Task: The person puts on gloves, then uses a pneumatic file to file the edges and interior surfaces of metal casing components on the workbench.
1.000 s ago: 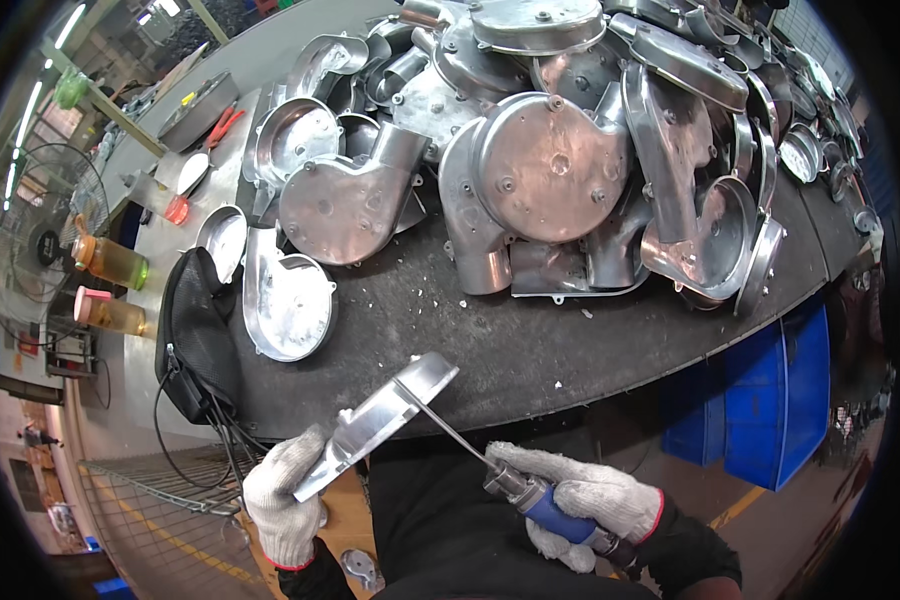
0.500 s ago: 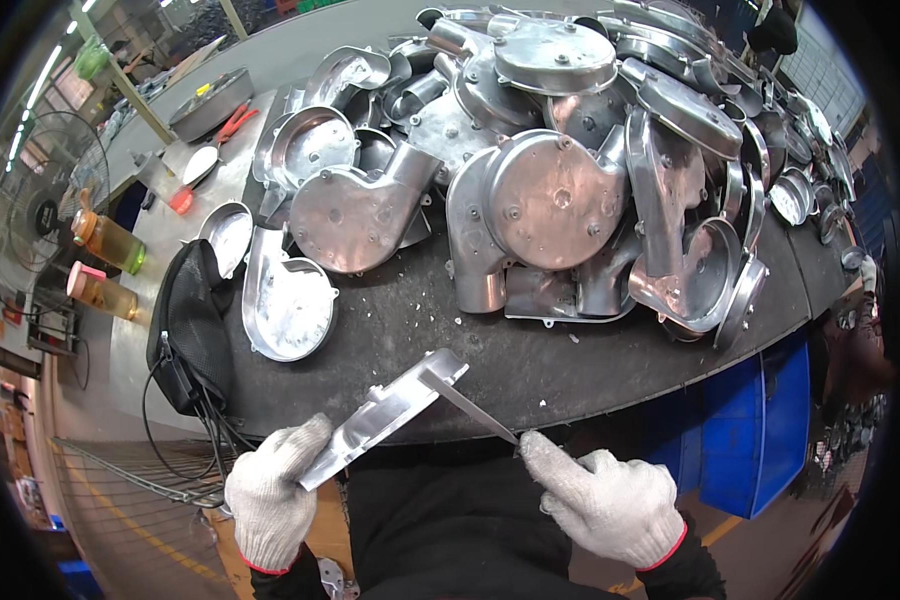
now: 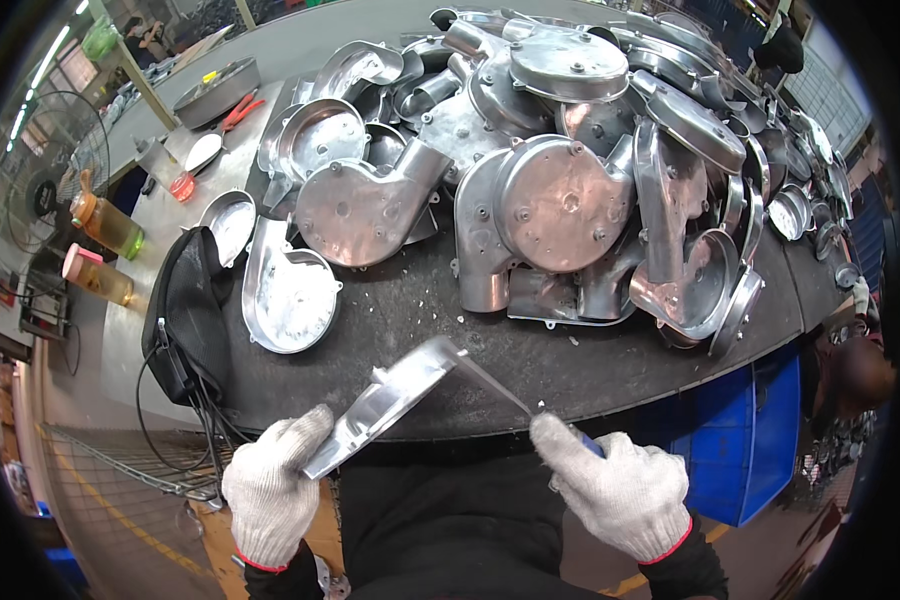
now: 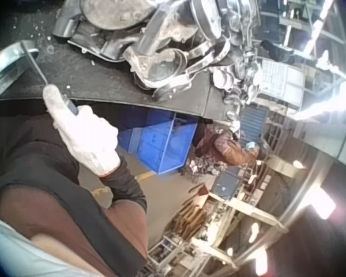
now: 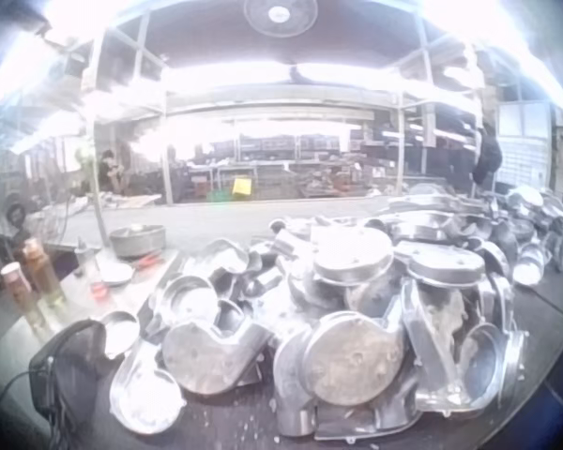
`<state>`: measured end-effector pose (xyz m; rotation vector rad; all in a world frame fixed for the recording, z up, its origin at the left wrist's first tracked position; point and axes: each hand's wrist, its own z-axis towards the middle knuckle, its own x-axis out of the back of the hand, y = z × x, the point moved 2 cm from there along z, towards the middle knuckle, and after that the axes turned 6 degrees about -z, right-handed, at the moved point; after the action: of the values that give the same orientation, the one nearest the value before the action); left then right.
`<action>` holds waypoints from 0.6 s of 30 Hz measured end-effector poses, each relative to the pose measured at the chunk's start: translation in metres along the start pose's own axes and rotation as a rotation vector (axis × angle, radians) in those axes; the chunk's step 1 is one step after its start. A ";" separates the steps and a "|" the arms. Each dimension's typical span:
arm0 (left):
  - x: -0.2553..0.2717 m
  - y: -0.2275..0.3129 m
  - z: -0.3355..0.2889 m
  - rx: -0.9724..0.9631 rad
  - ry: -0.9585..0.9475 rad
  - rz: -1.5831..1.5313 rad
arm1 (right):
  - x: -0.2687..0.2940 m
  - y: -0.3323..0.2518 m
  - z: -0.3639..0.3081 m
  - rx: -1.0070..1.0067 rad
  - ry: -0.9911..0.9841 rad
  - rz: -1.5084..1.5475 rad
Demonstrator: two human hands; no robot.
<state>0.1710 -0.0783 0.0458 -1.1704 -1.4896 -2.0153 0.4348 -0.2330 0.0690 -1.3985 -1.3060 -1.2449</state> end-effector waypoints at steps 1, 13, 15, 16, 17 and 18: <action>0.001 0.003 0.000 0.006 -0.005 0.021 | 0.000 0.002 0.001 0.001 0.000 -0.001; -0.001 -0.003 -0.007 -0.040 0.025 0.134 | -0.030 0.020 0.008 -0.169 -0.714 1.390; -0.002 -0.006 -0.009 -0.014 0.009 0.126 | -0.033 0.020 0.008 -0.153 -0.728 1.418; -0.003 -0.006 -0.010 -0.024 0.019 0.139 | -0.034 0.021 0.007 -0.157 -0.728 1.421; -0.004 -0.007 -0.010 -0.022 0.015 0.138 | -0.035 0.020 0.006 -0.170 -0.726 1.491; -0.004 -0.006 -0.009 -0.035 0.022 0.147 | -0.036 0.021 0.006 -0.223 -0.730 1.545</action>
<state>0.1656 -0.0855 0.0383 -1.2295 -1.3223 -1.9561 0.4579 -0.2358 0.0338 -2.3344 -0.1144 0.2250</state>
